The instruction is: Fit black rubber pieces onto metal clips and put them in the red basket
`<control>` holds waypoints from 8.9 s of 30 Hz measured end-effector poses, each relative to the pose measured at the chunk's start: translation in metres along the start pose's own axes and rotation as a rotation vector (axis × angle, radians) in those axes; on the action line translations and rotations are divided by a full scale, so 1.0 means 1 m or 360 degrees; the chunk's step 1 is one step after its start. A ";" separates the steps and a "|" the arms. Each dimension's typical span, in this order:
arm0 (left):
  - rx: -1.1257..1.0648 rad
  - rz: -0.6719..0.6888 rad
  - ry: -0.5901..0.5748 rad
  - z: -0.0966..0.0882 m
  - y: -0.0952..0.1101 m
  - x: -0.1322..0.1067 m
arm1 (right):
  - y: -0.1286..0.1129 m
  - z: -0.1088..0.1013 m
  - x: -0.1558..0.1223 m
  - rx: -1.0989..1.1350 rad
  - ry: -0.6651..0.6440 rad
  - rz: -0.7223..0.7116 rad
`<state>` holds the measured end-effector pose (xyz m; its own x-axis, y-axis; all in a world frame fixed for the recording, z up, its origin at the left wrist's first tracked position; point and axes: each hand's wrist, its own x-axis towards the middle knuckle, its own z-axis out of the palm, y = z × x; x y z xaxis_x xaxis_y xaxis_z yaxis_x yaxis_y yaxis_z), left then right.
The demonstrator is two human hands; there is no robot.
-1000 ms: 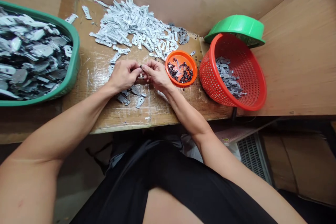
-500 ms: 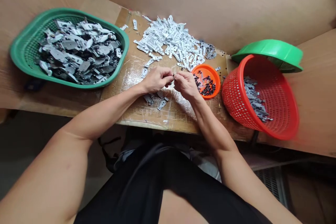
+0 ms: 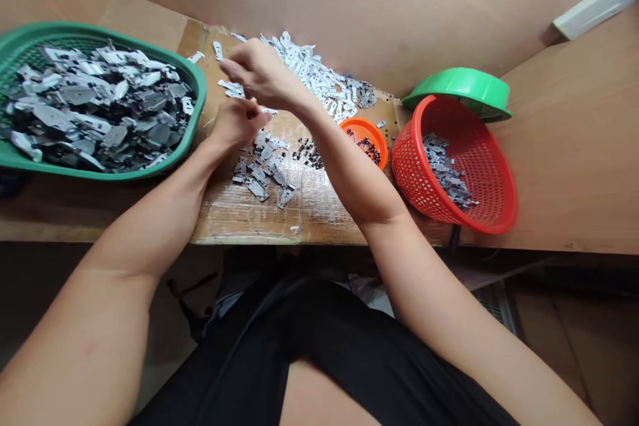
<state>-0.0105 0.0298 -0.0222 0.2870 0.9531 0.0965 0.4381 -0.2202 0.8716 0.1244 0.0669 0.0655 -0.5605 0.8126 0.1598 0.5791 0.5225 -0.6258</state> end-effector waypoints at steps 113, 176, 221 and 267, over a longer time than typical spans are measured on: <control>-0.1336 -0.0582 -0.0065 0.034 0.027 -0.026 | 0.113 0.059 -0.152 0.0124 0.0705 -0.0018; -0.1097 -0.0587 0.0186 0.021 0.031 -0.026 | 0.069 0.031 -0.163 0.0916 0.0447 0.0750; -0.1282 -0.0584 0.0223 0.017 0.013 -0.010 | 0.057 0.002 -0.142 0.0789 0.0512 0.0539; -0.1283 -0.0711 0.0307 0.012 0.017 -0.010 | 0.102 -0.035 -0.074 -0.0350 0.0108 0.0493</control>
<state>0.0048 0.0140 -0.0139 0.0569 0.9484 -0.3120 -0.2693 0.3155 0.9099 0.2450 0.0688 0.0166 -0.3029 0.9520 0.0436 0.8321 0.2864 -0.4749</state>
